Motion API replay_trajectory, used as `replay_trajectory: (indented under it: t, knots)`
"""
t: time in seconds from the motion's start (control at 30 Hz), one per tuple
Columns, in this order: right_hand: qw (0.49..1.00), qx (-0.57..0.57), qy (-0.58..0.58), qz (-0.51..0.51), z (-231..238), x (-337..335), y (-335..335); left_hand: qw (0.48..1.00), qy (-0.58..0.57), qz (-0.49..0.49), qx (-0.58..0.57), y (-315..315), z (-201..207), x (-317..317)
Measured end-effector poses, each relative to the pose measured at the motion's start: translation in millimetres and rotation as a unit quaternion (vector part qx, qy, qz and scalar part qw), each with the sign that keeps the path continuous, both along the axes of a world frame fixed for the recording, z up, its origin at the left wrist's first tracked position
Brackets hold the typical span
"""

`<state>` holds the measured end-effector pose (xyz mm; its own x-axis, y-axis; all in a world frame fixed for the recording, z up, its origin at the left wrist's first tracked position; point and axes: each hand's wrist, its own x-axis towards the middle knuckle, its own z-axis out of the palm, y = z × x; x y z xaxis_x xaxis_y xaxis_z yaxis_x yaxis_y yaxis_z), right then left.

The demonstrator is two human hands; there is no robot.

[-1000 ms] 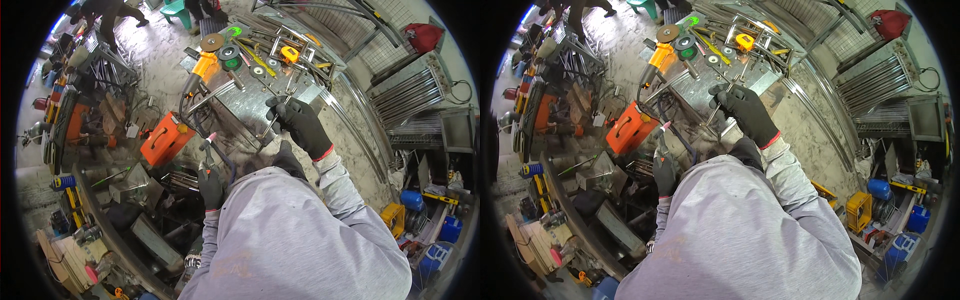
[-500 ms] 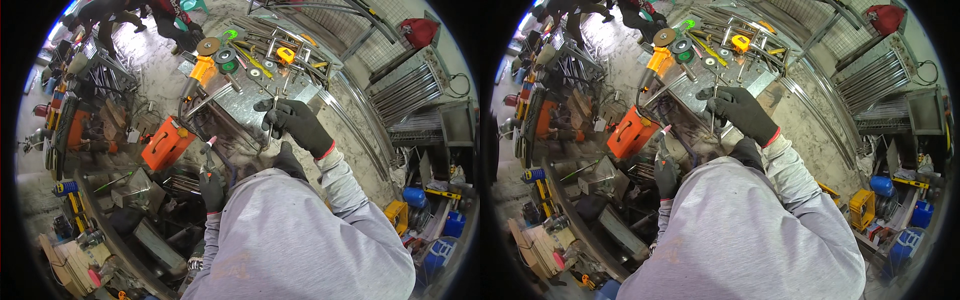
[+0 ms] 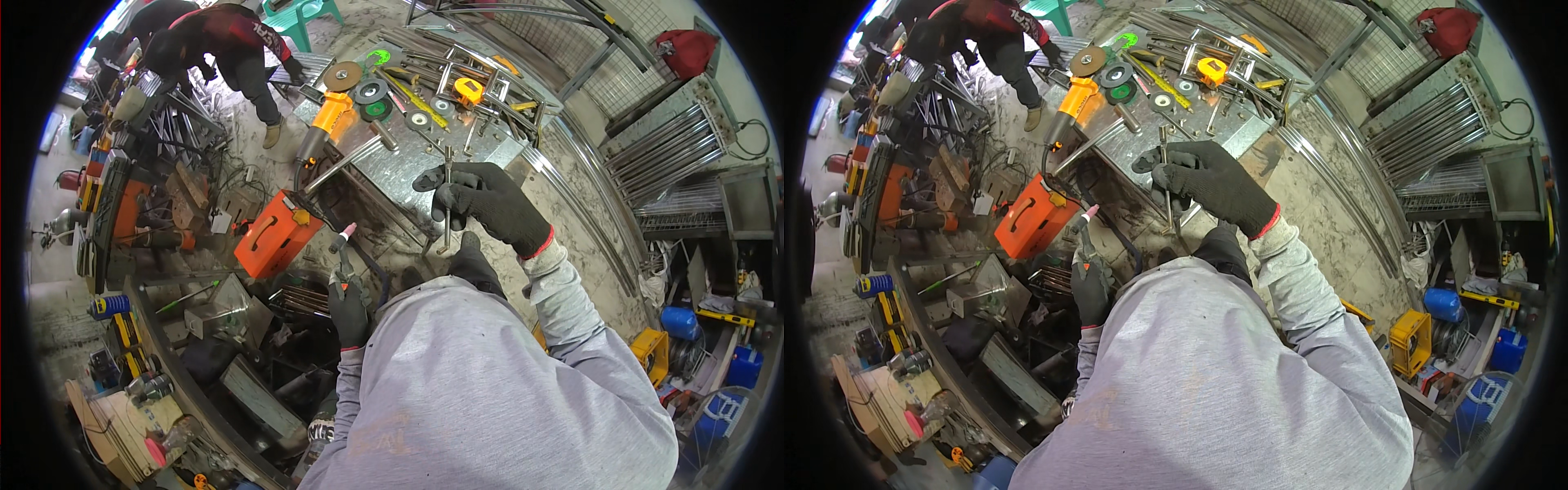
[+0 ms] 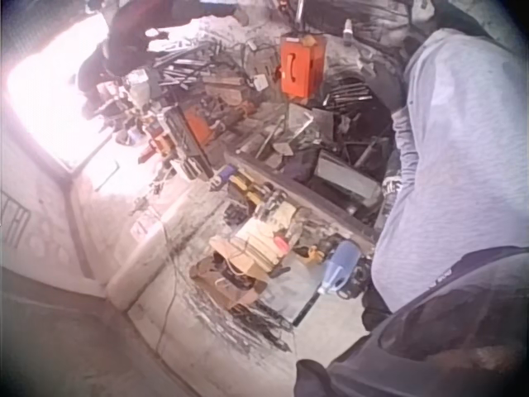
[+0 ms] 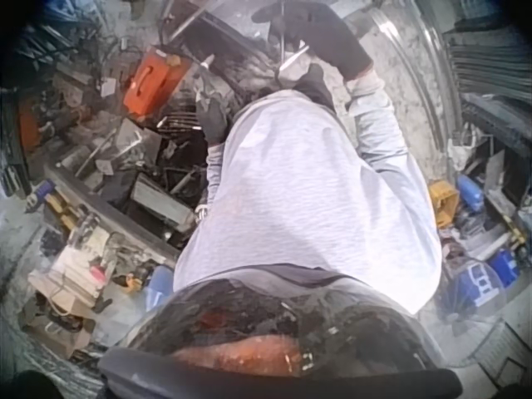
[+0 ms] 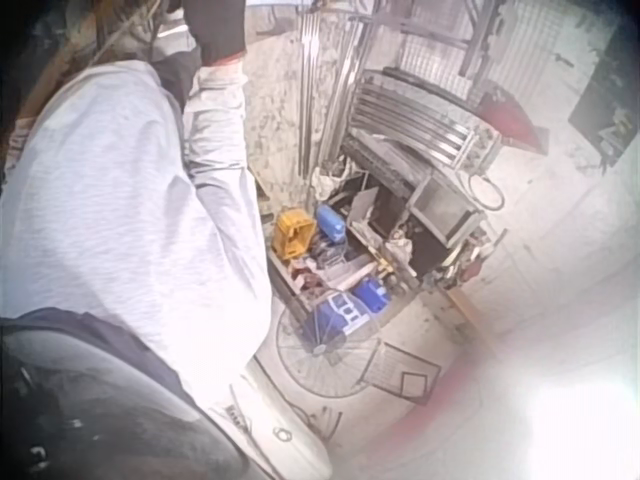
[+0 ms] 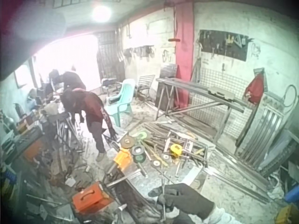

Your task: The person welds metal pieces using a welding torch, grinds a metal rod with an angle grinder, and fits the metal components together using a hammer and by hand.

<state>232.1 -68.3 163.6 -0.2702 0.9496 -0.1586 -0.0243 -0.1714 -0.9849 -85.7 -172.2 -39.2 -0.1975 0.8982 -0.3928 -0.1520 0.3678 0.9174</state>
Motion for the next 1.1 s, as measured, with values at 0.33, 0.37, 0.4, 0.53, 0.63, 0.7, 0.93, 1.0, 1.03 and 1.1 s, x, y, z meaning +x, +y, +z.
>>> replay_trajectory:
  t: [0.33, 0.37, 0.4, 0.53, 0.63, 0.7, 0.93, 1.0, 1.03, 1.1]
  knots:
    - [0.998, -0.005, -0.067, -0.013, -4, 4, 1, 0.998, 0.058, -0.009, 0.034, 1, -6, 1]
    - [0.997, 0.015, -0.065, -0.032, 0, 1, 0, 0.998, 0.058, -0.01, 0.033, 2, -5, 2]
    - [0.996, 0.034, -0.063, -0.05, 1, 0, -1, 0.998, 0.054, -0.01, 0.03, 3, -3, 4]
    - [0.986, 0.042, -0.152, -0.053, -16, 8, 5, 0.995, 0.095, -0.014, 0.022, 9, 16, 15]
    - [0.972, 0.094, -0.206, -0.065, -31, 10, 12, 0.991, 0.118, -0.02, 0.059, 8, -18, 2]
    - [0.957, 0.059, -0.283, -0.032, -30, 10, 18, 0.991, 0.114, -0.039, 0.055, 5, -32, -7]
    - [0.925, -0.01, -0.373, 0.066, -106, 28, 56, 0.99, 0.137, -0.001, 0.033, 30, -19, 15]
    - [0.905, -0.011, -0.412, 0.103, -126, 25, 67, 0.998, 0.065, -0.015, 0.007, 43, -42, 5]
    - [0.892, 0.011, -0.44, 0.107, -138, 25, 70, 0.997, -0.07, 0.0, -0.042, 54, -45, 13]
    - [0.872, 0.037, -0.472, 0.129, -151, 23, 80, 0.975, -0.2, 0.027, -0.093, 74, -65, 23]
